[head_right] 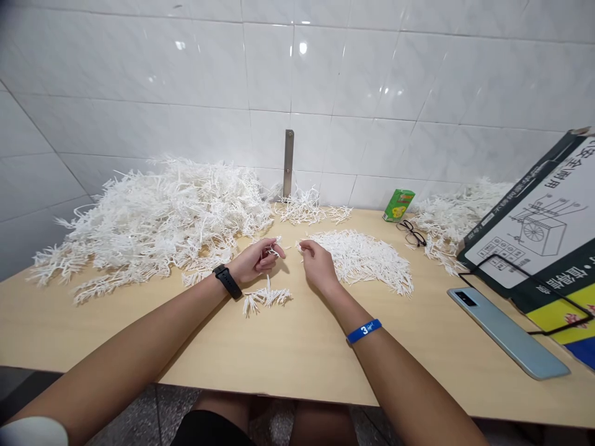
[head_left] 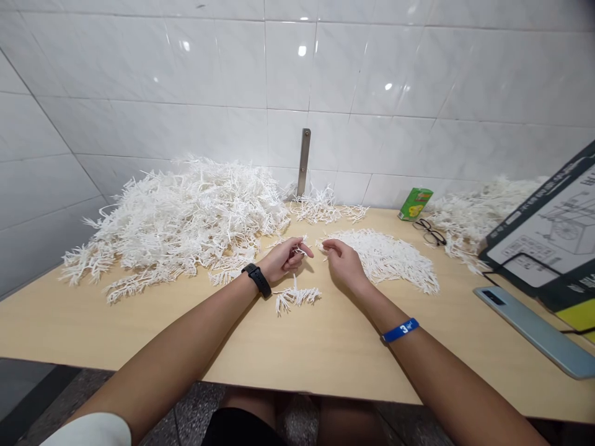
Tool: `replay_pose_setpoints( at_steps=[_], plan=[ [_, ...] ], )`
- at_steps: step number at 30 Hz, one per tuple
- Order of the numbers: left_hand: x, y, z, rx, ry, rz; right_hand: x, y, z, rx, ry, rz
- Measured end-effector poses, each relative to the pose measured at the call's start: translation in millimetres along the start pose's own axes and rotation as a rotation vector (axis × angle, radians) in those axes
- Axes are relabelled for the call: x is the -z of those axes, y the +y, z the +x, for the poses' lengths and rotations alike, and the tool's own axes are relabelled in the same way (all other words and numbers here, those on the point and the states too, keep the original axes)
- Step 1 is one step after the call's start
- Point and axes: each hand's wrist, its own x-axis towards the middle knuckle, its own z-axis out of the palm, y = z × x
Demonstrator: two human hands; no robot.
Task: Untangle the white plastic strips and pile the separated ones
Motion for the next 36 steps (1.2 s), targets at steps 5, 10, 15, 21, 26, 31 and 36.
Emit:
replay_pose_setpoints(
  at_steps=[5, 10, 15, 21, 26, 31, 36],
  plan=[
    [-5.8, -1, -3, 0.027, 0.0, 0.085, -12, -3, -6, -0.209, -0.32, 0.419],
    [-4.1, -3, 0, -0.001, 0.087, 0.149, -9, 6, 4, -0.184, -0.117, 0.249],
    [-0.5, -5, 1, 0.012, 0.095, 0.227, -9, 0, 1, -0.103, -0.118, 0.383],
    [-5.0, -6, -2, 0.071, -0.05, 0.343, -13, -17, -13, -0.144, -0.49, 0.531],
    [-4.8, -10, -2, 0.077, 0.104, 0.362, -6, -16, -8, -0.074, -0.344, 0.382],
    [-9.0, -7, -5, 0.08, 0.223, 0.471, -4, -12, -5, 0.03, -0.27, 0.213],
    [-10.9, -9, -2, -0.061, 0.307, 0.614, -3, -14, -7, 0.133, -0.222, 0.035]
  ],
)
